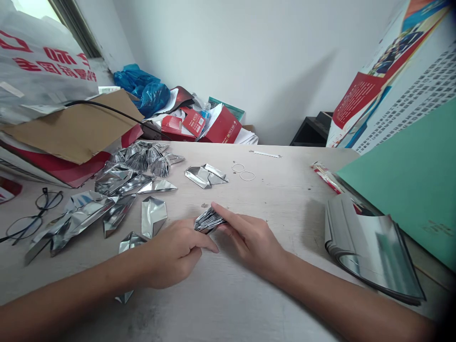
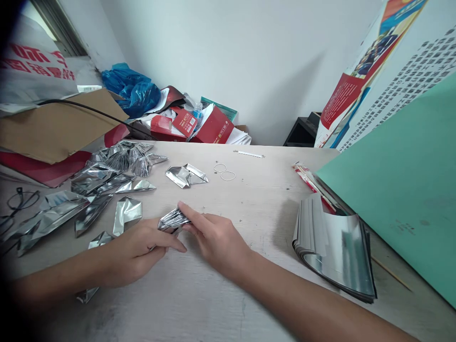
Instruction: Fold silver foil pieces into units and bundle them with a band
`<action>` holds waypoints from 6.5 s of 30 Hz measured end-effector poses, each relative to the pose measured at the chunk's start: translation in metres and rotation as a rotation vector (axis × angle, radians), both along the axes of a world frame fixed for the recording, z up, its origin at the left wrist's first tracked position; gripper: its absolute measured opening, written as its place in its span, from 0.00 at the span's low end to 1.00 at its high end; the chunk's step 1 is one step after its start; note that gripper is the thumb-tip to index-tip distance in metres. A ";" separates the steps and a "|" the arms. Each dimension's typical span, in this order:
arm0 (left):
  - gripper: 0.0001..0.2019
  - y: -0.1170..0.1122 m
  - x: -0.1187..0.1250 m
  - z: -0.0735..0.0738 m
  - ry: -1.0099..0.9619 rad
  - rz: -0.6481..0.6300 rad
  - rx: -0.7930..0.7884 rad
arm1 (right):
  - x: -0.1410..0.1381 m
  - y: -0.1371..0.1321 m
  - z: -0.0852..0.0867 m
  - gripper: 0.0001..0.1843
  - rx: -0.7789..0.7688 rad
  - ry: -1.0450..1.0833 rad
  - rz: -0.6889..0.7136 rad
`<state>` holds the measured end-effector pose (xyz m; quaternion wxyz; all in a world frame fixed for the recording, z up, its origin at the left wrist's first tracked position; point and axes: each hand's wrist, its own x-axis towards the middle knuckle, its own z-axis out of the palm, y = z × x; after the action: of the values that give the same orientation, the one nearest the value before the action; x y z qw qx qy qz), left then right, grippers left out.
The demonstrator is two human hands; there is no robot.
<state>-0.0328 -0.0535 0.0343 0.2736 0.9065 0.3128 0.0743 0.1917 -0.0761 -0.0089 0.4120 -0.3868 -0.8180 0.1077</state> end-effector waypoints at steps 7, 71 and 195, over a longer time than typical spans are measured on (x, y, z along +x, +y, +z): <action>0.24 0.000 0.005 0.003 -0.044 -0.028 -0.030 | -0.003 -0.006 0.000 0.36 -0.300 -0.075 0.168; 0.21 0.070 0.028 0.043 -0.245 0.547 -0.171 | 0.002 0.016 0.016 0.22 -0.866 0.665 0.029; 0.13 0.067 0.017 0.016 -0.447 0.191 -0.023 | 0.011 0.023 0.015 0.10 -0.596 0.793 -0.123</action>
<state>-0.0162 0.0133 0.0505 0.3381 0.8307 0.3297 0.2948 0.2030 -0.0527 0.0064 0.5684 -0.4643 -0.5079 0.4510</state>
